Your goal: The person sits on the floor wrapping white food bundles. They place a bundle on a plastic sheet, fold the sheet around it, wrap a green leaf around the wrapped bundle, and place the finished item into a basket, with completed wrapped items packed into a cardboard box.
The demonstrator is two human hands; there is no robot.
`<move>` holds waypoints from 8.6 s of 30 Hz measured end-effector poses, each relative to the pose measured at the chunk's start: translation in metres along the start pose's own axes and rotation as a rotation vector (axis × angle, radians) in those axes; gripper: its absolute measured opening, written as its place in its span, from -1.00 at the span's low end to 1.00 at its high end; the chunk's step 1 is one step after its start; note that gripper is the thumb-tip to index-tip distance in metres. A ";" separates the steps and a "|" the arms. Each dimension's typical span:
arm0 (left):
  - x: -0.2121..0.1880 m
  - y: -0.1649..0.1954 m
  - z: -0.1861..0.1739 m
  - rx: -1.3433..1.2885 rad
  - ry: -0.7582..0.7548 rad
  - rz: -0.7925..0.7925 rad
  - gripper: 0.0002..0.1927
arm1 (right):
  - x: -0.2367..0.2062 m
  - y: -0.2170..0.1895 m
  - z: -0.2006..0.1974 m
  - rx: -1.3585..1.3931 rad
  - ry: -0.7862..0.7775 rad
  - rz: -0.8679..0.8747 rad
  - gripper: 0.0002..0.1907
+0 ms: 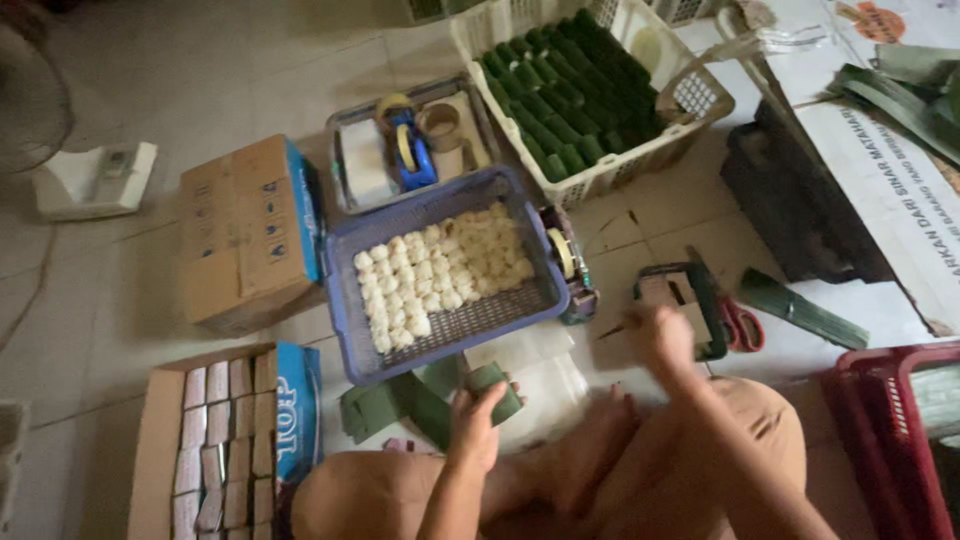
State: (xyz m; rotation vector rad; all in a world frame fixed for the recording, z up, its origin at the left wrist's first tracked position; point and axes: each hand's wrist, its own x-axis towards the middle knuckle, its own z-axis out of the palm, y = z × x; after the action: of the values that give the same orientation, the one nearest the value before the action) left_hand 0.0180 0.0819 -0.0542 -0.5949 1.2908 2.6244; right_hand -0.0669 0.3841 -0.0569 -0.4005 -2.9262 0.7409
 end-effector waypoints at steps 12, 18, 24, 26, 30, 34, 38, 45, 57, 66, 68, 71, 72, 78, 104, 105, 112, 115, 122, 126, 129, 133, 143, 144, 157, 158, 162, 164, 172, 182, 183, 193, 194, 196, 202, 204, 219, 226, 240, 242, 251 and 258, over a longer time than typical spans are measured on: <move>-0.012 0.013 0.040 -0.036 -0.097 -0.084 -0.48 | 0.034 0.057 0.003 -0.349 -0.236 0.275 -0.64; -0.024 0.022 0.027 0.011 -0.184 0.042 -0.48 | 0.022 0.046 -0.006 -0.472 -0.226 0.147 -0.71; -0.033 0.032 0.001 0.034 -0.121 0.097 -0.46 | 0.017 0.051 0.002 -0.398 -0.154 0.159 -0.69; -0.033 0.033 -0.011 0.038 -0.072 0.114 -0.45 | 0.014 0.051 -0.002 -0.400 -0.137 0.161 -0.71; -0.030 0.031 -0.037 0.010 -0.007 0.088 -0.44 | 0.011 0.047 -0.015 -0.523 -0.154 0.171 -0.69; -0.030 0.028 -0.060 -0.033 -0.043 0.086 -0.47 | 0.004 0.037 -0.029 -0.502 -0.115 0.174 -0.72; -0.030 0.027 -0.074 -0.019 -0.024 0.062 -0.47 | -0.005 0.032 -0.035 -0.332 -0.017 0.229 -0.70; -0.035 0.016 -0.069 -0.049 -0.027 -0.029 -0.47 | -0.007 0.044 -0.043 -0.056 0.060 0.234 -0.62; -0.027 0.007 -0.013 -0.017 -0.115 -0.003 -0.48 | -0.014 0.036 -0.042 0.995 0.111 0.255 -0.80; -0.039 0.023 0.014 -0.039 -0.180 0.049 -0.48 | -0.130 -0.098 -0.031 1.226 -0.809 0.065 -0.89; -0.045 0.028 0.015 -0.015 -0.207 0.116 -0.49 | -0.116 -0.107 -0.023 1.349 -0.576 0.103 -0.88; -0.053 0.036 0.017 0.039 -0.205 0.176 -0.50 | -0.096 -0.113 -0.007 1.262 -0.462 0.068 -0.85; -0.055 0.038 0.018 0.053 -0.194 0.178 -0.51 | -0.095 -0.114 -0.002 1.265 -0.465 0.051 -0.85; -0.059 0.046 0.023 -0.029 -0.221 0.190 -0.53 | -0.115 -0.140 -0.001 1.088 -0.447 -0.043 -0.82; -0.028 0.017 -0.003 0.272 0.029 -0.026 -0.81 | -0.117 -0.115 -0.004 0.431 -0.020 -0.665 -0.57; -0.027 0.012 -0.003 0.227 0.081 -0.091 -0.82 | -0.099 -0.104 0.010 0.604 0.001 -0.450 -0.61; -0.020 -0.003 0.010 0.136 0.057 0.091 -0.82 | 0.033 -0.037 0.044 0.831 -0.265 0.410 -0.61; -0.016 -0.001 0.023 0.192 0.006 0.269 -0.84 | 0.051 -0.034 0.051 0.868 -0.432 0.461 -0.65; -0.022 0.015 0.030 0.026 0.099 0.076 -0.84 | 0.042 -0.029 0.056 1.156 -0.381 0.480 -0.77; -0.020 0.011 0.027 0.035 0.079 0.186 -0.85 | 0.009 -0.024 0.069 1.192 -0.156 0.249 -0.84; -0.018 0.006 0.029 0.210 0.003 0.504 -0.84 | -0.002 -0.022 0.082 0.840 0.136 -0.028 -0.83; -0.028 0.014 0.032 0.475 0.027 0.725 -0.81 | -0.009 -0.022 0.081 0.382 0.174 -0.025 -0.83; -0.066 0.058 0.051 0.900 -0.030 1.071 -0.80 | -0.077 -0.121 -0.030 1.161 -0.442 0.009 -0.62; -0.068 0.058 0.053 0.893 -0.030 1.073 -0.80 | -0.085 -0.132 -0.038 1.214 -0.493 -0.006 -0.56; -0.087 0.082 0.013 0.705 -0.241 0.900 -0.81 | -0.118 -0.135 -0.020 0.774 -0.558 -0.472 -0.66; -0.091 0.087 0.008 0.721 -0.239 0.889 -0.78 | -0.115 -0.134 -0.012 0.854 -0.744 -0.288 -0.63; -0.105 0.104 -0.018 0.771 -0.171 0.936 -0.61 | -0.114 -0.148 0.019 1.086 -0.948 -0.190 -0.49; -0.106 0.107 -0.035 0.711 -0.084 0.798 -0.59 | -0.117 -0.166 0.030 0.968 -0.921 -0.271 -0.41; -0.044 0.167 -0.164 0.086 0.201 0.684 -0.73 | -0.137 -0.257 0.069 0.845 -0.873 -0.403 -0.17; 0.062 0.276 -0.311 1.009 0.897 1.049 -0.62 | -0.153 -0.216 0.144 0.482 -0.580 -0.318 -0.38; 0.067 0.273 -0.310 1.030 0.841 1.081 -0.63 | -0.152 -0.207 0.151 0.450 -0.546 -0.279 -0.41; 0.058 0.255 -0.268 1.419 0.898 0.840 -0.50 | -0.127 -0.115 0.140 0.211 -0.359 -0.384 -0.74; 0.050 0.242 -0.247 1.311 0.847 0.663 -0.53 | -0.123 -0.106 0.137 0.177 -0.329 -0.412 -0.75; 0.035 0.206 -0.198 1.328 0.661 0.313 -0.45 | -0.118 -0.091 0.131 0.160 -0.317 -0.411 -0.78; 0.025 0.100 -0.110 1.717 0.269 -0.149 -0.10 | -0.124 -0.066 0.127 0.256 -0.378 -0.402 -0.84; 0.033 0.082 -0.114 1.674 0.347 -0.194 -0.20 | -0.128 -0.062 0.127 0.243 -0.353 -0.409 -0.83; 0.063 0.118 -0.169 2.022 0.458 0.030 -0.75 | -0.113 -0.041 0.110 0.169 -0.381 -0.264 -0.82; 0.055 0.111 -0.163 2.204 0.576 0.398 -0.77 | -0.106 -0.045 0.105 0.031 -0.454 -0.302 -0.60; 0.042 -0.025 -0.106 1.517 0.349 -0.086 -0.34 | -0.107 -0.040 0.120 0.063 -0.391 -0.268 -0.79; 0.039 -0.022 -0.109 1.413 0.420 -0.001 -0.40 | -0.107 -0.041 0.118 0.085 -0.393 -0.240 -0.80; 0.039 -0.036 -0.116 1.486 0.434 0.326 -0.87 | -0.106 -0.040 0.117 0.108 -0.412 -0.214 -0.79; 0.007 -0.031 -0.103 1.468 0.257 0.751 -0.87 | -0.120 -0.071 0.121 0.642 -0.591 -0.253 -0.47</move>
State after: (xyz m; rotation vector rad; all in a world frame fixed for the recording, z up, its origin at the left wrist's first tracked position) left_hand 0.0500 0.0198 -0.1367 -0.1353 3.2820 1.0905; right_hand 0.0131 0.2361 -0.1326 0.2929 -2.8662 1.9217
